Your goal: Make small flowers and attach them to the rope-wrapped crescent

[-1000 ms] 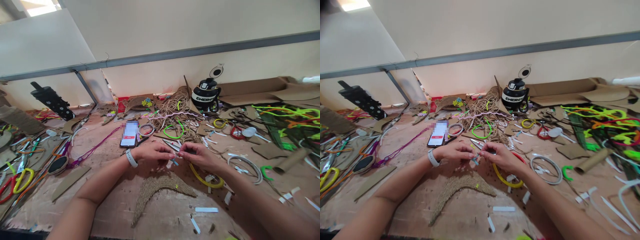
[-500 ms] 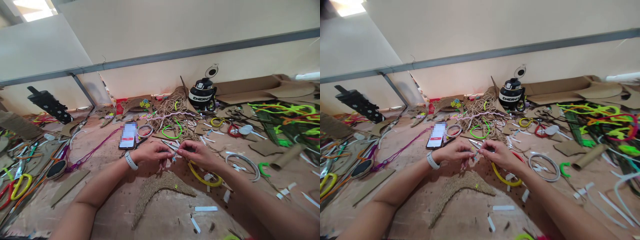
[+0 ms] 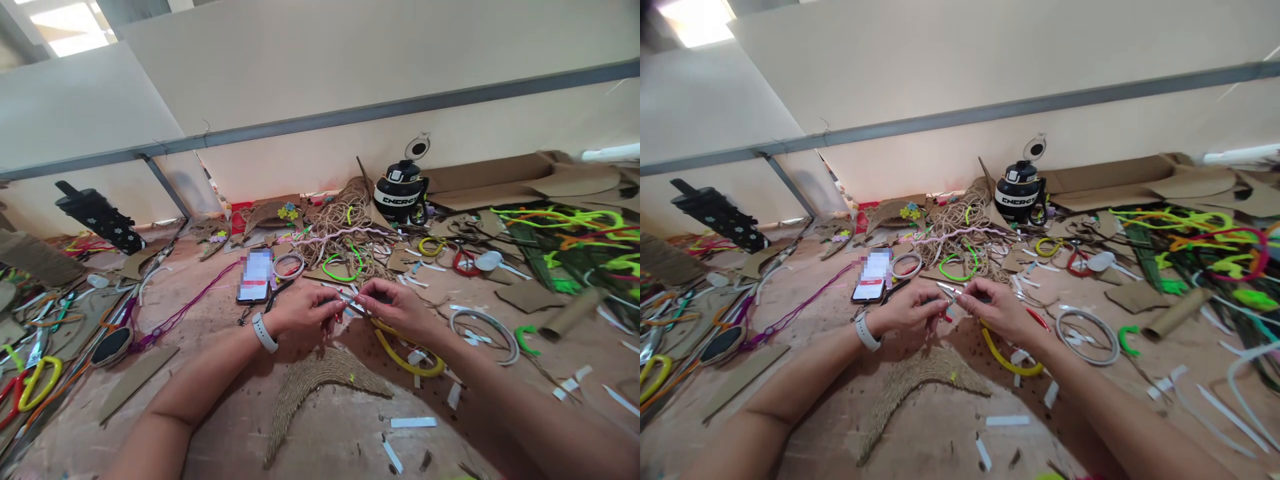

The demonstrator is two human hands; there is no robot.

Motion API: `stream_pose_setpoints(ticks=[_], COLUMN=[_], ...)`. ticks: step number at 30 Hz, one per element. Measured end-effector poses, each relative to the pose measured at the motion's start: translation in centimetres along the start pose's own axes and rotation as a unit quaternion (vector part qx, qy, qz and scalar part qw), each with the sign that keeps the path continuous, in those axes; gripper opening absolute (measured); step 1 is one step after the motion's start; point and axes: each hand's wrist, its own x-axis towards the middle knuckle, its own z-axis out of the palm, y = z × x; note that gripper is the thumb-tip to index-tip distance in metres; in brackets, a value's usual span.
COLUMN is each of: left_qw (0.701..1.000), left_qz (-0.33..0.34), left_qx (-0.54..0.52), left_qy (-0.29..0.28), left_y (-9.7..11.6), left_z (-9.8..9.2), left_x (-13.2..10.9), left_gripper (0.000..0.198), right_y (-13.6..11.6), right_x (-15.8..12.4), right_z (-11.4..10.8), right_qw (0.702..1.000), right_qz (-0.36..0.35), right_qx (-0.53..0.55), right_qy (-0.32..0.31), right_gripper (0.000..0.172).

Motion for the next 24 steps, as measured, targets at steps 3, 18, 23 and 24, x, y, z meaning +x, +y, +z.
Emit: stream_pose_setpoints(ticks=[3, 18, 23, 24], left_qw=[0.999, 0.974, 0.971, 0.968], left_qz=[-0.012, 0.081, 0.068, 0.065], left_qx=[0.017, 0.200, 0.221, 0.236], left_qy=[0.027, 0.065, 0.061, 0.060], left_y=[-0.1, 0.6, 0.2, 0.2], left_z=[0.3, 0.7, 0.8, 0.9], left_x=[0.0, 0.0, 0.1, 0.2], left_gripper=[0.039, 0.031, 0.031, 0.030], right_y=[-0.1, -0.9, -0.6, -0.5], right_x=[0.0, -0.3, -0.4, -0.5], right_z=[0.1, -0.2, 0.0, 0.1], right_qw=[1.000, 0.988, 0.980, 0.977], right_qz=[-0.011, -0.057, -0.087, -0.101], right_qx=[-0.003, -0.117, -0.149, -0.159], right_qy=[0.013, 0.082, 0.097, 0.100], right_gripper=[0.042, 0.028, 0.025, 0.024])
